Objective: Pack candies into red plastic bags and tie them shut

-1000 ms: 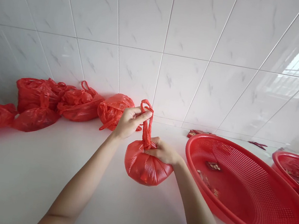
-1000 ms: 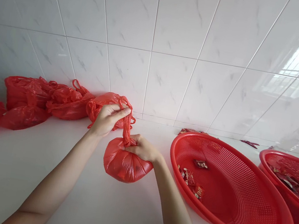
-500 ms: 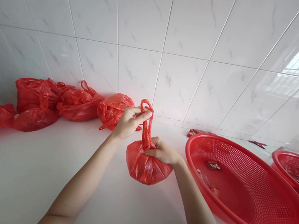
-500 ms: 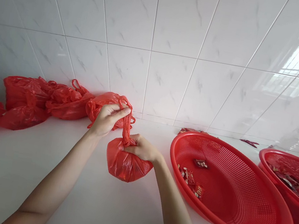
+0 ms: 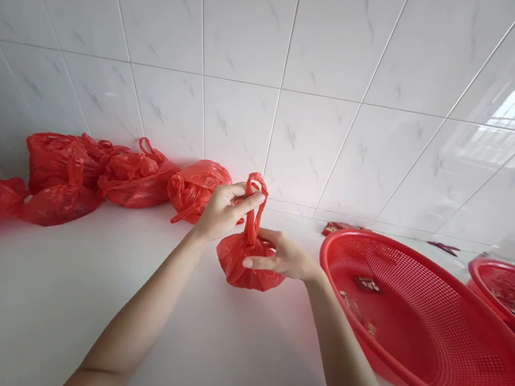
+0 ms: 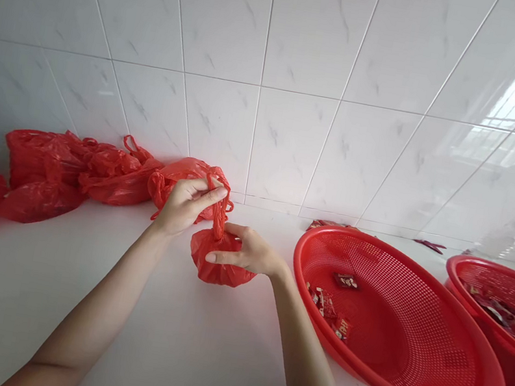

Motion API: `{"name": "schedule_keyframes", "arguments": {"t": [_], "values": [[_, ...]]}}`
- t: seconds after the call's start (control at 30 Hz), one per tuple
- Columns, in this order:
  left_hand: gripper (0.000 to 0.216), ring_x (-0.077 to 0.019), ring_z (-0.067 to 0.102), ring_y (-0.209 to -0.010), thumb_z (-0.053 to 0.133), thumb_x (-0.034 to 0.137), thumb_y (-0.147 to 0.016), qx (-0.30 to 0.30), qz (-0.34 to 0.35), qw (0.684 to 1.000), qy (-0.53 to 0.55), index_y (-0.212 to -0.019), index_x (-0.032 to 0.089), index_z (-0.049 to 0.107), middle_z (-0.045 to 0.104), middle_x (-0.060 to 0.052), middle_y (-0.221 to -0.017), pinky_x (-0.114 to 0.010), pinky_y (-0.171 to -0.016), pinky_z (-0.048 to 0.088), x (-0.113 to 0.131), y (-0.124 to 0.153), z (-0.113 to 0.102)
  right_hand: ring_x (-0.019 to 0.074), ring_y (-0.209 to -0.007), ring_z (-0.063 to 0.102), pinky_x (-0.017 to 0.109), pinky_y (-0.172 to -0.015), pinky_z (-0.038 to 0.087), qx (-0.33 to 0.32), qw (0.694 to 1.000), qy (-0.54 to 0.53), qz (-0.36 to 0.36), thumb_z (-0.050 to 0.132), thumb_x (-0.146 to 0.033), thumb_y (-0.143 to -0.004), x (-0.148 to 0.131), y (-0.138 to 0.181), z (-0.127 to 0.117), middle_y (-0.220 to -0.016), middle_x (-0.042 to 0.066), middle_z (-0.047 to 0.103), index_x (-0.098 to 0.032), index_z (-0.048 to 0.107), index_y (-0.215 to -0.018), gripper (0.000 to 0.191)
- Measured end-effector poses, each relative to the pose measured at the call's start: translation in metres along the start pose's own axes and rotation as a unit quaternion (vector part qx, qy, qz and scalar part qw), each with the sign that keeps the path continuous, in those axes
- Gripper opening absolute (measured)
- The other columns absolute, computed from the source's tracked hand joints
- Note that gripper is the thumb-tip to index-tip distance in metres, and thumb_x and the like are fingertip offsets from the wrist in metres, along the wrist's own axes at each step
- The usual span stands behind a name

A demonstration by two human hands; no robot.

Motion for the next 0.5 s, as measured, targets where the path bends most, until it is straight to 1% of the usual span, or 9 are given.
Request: {"name": "schedule_keyframes", "arguments": {"t": [0.03, 0.1, 0.17, 0.23, 0.33, 0.4, 0.5], "values": [[0.030, -0.0099, 0.041, -0.059, 0.069, 0.034, -0.084, -0.008, 0.005, 1.000, -0.012, -0.064, 0.015, 0.059, 0.045, 0.003, -0.061, -0.025, -0.057, 0.036, 0.000, 0.000, 0.001, 0.0177, -0.083, 0.059, 0.033, -0.079, 0.047, 0.020, 1.000, -0.002, -0.014, 0.069, -0.047, -0.082, -0.002, 0.000, -0.003, -0.091, 0.001, 0.065, -0.019, 0.064, -0.098, 0.032], [0.029, -0.0097, 0.040, -0.060, 0.066, 0.033, -0.086, -0.019, 0.013, 0.999, -0.032, -0.065, 0.015, 0.058, 0.043, 0.003, -0.062, -0.025, -0.059, 0.036, 0.000, 0.000, 0.002, 0.0202, -0.097, 0.061, 0.037, -0.093, 0.045, 0.074, 0.997, -0.001, -0.036, 0.064, -0.044, -0.087, -0.005, -0.001, -0.011, -0.105, 0.004, 0.067, -0.020, 0.065, -0.105, 0.031], [0.027, -0.0102, 0.042, -0.063, 0.065, 0.032, -0.087, -0.023, 0.017, 0.999, -0.041, -0.068, 0.015, 0.060, 0.046, 0.002, -0.065, -0.025, -0.062, 0.037, -0.001, 0.000, 0.002, 0.0214, -0.104, 0.060, 0.039, -0.097, 0.042, 0.129, 0.991, 0.014, -0.038, 0.065, -0.043, -0.087, -0.005, -0.001, -0.017, -0.111, 0.005, 0.067, -0.021, 0.065, -0.109, 0.031], [0.025, -0.0110, 0.045, -0.066, 0.064, 0.032, -0.088, -0.029, 0.019, 0.998, -0.046, -0.069, 0.015, 0.061, 0.049, 0.001, -0.068, -0.025, -0.065, 0.039, -0.001, 0.000, 0.004, 0.0215, -0.100, 0.061, 0.038, -0.093, 0.045, 0.174, 0.984, 0.036, -0.033, 0.068, -0.042, -0.084, -0.004, 0.000, -0.021, -0.107, 0.005, 0.068, -0.020, 0.066, -0.105, 0.031], [0.025, -0.0115, 0.046, -0.068, 0.062, 0.031, -0.088, -0.031, 0.021, 0.998, -0.054, -0.069, 0.015, 0.061, 0.051, 0.001, -0.070, -0.025, -0.067, 0.039, -0.002, 0.000, 0.006, 0.0199, -0.091, 0.062, 0.035, -0.085, 0.048, 0.217, 0.974, 0.056, -0.034, 0.067, -0.037, -0.085, -0.005, 0.002, -0.024, -0.096, 0.004, 0.069, -0.019, 0.067, -0.094, 0.020], [0.025, -0.0118, 0.047, -0.068, 0.061, 0.031, -0.088, -0.031, 0.021, 0.997, -0.063, -0.069, 0.015, 0.061, 0.051, 0.000, -0.070, -0.025, -0.067, 0.039, -0.003, 0.000, 0.006, 0.0190, -0.087, 0.062, 0.034, -0.082, 0.049, 0.230, 0.971, 0.060, -0.036, 0.064, -0.032, -0.087, -0.006, 0.003, -0.025, -0.091, 0.003, 0.069, -0.019, 0.067, -0.089, 0.014], [0.023, -0.0130, 0.048, -0.071, 0.060, 0.030, -0.087, -0.028, 0.021, 0.997, -0.072, -0.070, 0.016, 0.061, 0.052, 0.000, -0.070, -0.026, -0.070, 0.040, -0.006, -0.002, 0.004, 0.0181, -0.084, 0.063, 0.034, -0.082, 0.049, 0.228, 0.971, 0.048, -0.043, 0.061, -0.028, -0.088, -0.006, 0.002, -0.027, -0.087, 0.003, 0.069, -0.018, 0.068, -0.086, 0.013]]}}
Point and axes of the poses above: each hand's wrist, its own y-axis away from the middle knuckle, its own z-axis out of the palm, x = y × z, the point moved 8 cm from there along -y, towards the middle knuckle
